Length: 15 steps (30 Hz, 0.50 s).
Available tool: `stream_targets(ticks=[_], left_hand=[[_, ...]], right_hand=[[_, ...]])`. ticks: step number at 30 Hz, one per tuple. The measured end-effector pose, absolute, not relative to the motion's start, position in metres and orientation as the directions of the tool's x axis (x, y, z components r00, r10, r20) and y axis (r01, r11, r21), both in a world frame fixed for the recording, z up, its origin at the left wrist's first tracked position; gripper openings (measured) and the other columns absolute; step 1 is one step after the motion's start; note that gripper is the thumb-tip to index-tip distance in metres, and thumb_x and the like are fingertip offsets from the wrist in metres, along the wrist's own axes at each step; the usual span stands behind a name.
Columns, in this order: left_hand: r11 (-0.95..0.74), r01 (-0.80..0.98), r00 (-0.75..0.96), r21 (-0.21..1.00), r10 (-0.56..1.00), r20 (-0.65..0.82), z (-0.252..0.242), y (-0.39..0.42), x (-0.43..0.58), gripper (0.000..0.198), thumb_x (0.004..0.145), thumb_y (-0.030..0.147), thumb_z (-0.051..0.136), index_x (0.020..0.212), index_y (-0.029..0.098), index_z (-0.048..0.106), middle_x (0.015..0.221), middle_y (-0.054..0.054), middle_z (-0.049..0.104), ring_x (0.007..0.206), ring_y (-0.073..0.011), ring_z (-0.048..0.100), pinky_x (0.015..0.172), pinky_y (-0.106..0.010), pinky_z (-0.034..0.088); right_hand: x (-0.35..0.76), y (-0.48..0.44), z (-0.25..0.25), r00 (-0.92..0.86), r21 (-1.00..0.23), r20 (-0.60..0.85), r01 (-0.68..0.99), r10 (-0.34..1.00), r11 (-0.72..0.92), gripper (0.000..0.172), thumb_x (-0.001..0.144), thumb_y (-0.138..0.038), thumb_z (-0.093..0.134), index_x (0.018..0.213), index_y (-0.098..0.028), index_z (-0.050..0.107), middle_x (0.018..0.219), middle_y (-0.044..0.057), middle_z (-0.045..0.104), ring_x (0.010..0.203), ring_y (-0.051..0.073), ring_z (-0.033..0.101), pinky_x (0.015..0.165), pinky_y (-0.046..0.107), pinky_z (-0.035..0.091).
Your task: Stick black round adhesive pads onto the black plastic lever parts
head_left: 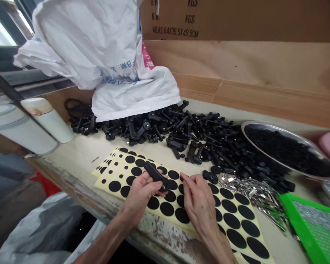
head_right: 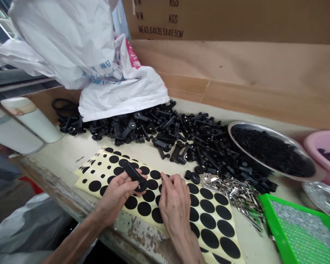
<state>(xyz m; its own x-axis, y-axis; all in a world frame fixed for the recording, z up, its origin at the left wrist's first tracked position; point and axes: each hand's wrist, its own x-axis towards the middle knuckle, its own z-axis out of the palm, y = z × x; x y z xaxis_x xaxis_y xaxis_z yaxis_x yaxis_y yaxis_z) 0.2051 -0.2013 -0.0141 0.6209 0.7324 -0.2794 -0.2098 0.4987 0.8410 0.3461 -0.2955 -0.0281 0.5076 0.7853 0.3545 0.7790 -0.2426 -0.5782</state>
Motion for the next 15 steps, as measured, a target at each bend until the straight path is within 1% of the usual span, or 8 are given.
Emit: stream_targets(ticks=[1, 2, 3, 5, 7, 9, 11, 15], left_hand=[[0.512, -0.231, 0.636, 0.827, 0.723, -0.27, -0.014, -0.2, 0.205, 0.029, 0.076, 0.018, 0.069, 0.104, 0.012, 0.061, 0.103, -0.012, 0.069, 0.081, -0.0193, 0.066, 0.07, -0.03, 0.053], [0.525, -0.248, 0.652, 0.814, 0.712, -0.26, -0.014, -0.2, 0.204, 0.028, 0.077, 0.017, 0.068, 0.104, 0.012, 0.06, 0.103, -0.012, 0.068, 0.077, -0.0181, 0.066, 0.07, -0.03, 0.053], [0.536, -0.261, 0.666, 0.803, 0.702, -0.252, -0.014, -0.2, 0.203, 0.027, 0.078, 0.017, 0.067, 0.104, 0.011, 0.06, 0.103, -0.012, 0.068, 0.074, -0.0171, 0.066, 0.069, -0.029, 0.052], [0.553, -0.281, 0.684, 0.785, 0.689, -0.24, -0.015, -0.2, 0.2, 0.027, 0.08, 0.018, 0.066, 0.105, 0.011, 0.058, 0.101, -0.011, 0.068, 0.071, -0.0157, 0.066, 0.066, -0.027, 0.051], [0.559, -0.311, 0.693, 0.769, 0.687, -0.219, -0.016, -0.202, 0.195, 0.024, 0.082, 0.018, 0.064, 0.105, 0.012, 0.057, 0.097, -0.011, 0.068, 0.069, -0.0142, 0.065, 0.063, -0.025, 0.05], [0.551, -0.342, 0.696, 0.761, 0.692, -0.188, -0.017, -0.204, 0.189, 0.022, 0.084, 0.018, 0.063, 0.104, 0.012, 0.057, 0.095, -0.01, 0.068, 0.066, -0.0125, 0.063, 0.061, -0.024, 0.049], [0.538, -0.359, 0.697, 0.762, 0.698, -0.164, -0.016, -0.207, 0.184, 0.02, 0.085, 0.019, 0.062, 0.103, 0.013, 0.058, 0.093, -0.009, 0.067, 0.066, -0.0126, 0.062, 0.061, -0.024, 0.049], [0.475, -0.35, 0.661, 0.807, 0.736, -0.146, -0.01, -0.215, 0.175, 0.024, 0.084, 0.023, 0.063, 0.106, 0.014, 0.057, 0.098, -0.01, 0.067, 0.072, -0.0147, 0.062, 0.06, -0.023, 0.048]], right_hand=[[0.347, -0.295, -0.026, 0.536, -0.728, 0.285, 0.66, 0.794, -0.184, 0.032, 0.094, -0.028, 0.041, 0.108, -0.021, 0.069, 0.081, 0.007, 0.059, 0.076, 0.022, 0.054, 0.069, 0.034, 0.042], [0.347, -0.294, -0.023, 0.55, -0.847, 0.202, 0.513, 0.81, -0.136, 0.032, 0.095, -0.035, 0.042, 0.107, -0.022, 0.069, 0.08, 0.005, 0.059, 0.075, 0.021, 0.055, 0.069, 0.032, 0.042], [0.344, -0.292, -0.021, 0.544, -0.926, 0.117, 0.363, 0.831, -0.107, 0.034, 0.095, -0.04, 0.042, 0.104, -0.022, 0.069, 0.077, 0.004, 0.06, 0.073, 0.02, 0.056, 0.067, 0.03, 0.043], [0.335, -0.289, -0.016, 0.499, -0.988, -0.013, 0.126, 0.867, -0.087, 0.036, 0.094, -0.047, 0.043, 0.098, -0.022, 0.069, 0.071, 0.001, 0.059, 0.067, 0.017, 0.055, 0.061, 0.027, 0.042], [0.323, -0.287, -0.014, 0.457, -0.998, -0.055, -0.019, 0.888, -0.052, 0.033, 0.09, -0.049, 0.05, 0.093, -0.021, 0.068, 0.069, 0.0, 0.06, 0.062, 0.015, 0.053, 0.058, 0.025, 0.042], [0.314, -0.284, -0.014, 0.44, -0.994, -0.061, -0.113, 0.896, -0.012, 0.028, 0.086, -0.048, 0.058, 0.09, -0.021, 0.064, 0.071, -0.001, 0.062, 0.059, 0.013, 0.053, 0.056, 0.023, 0.042], [0.309, -0.282, -0.015, 0.423, -0.988, -0.058, -0.154, 0.904, 0.009, 0.026, 0.084, -0.047, 0.062, 0.087, -0.021, 0.062, 0.069, -0.001, 0.061, 0.057, 0.012, 0.053, 0.054, 0.023, 0.041], [0.299, -0.278, -0.015, 0.387, -0.996, -0.043, -0.093, 0.921, -0.007, 0.025, 0.085, -0.044, 0.061, 0.079, -0.02, 0.059, 0.061, -0.003, 0.056, 0.055, 0.011, 0.05, 0.053, 0.021, 0.04]])
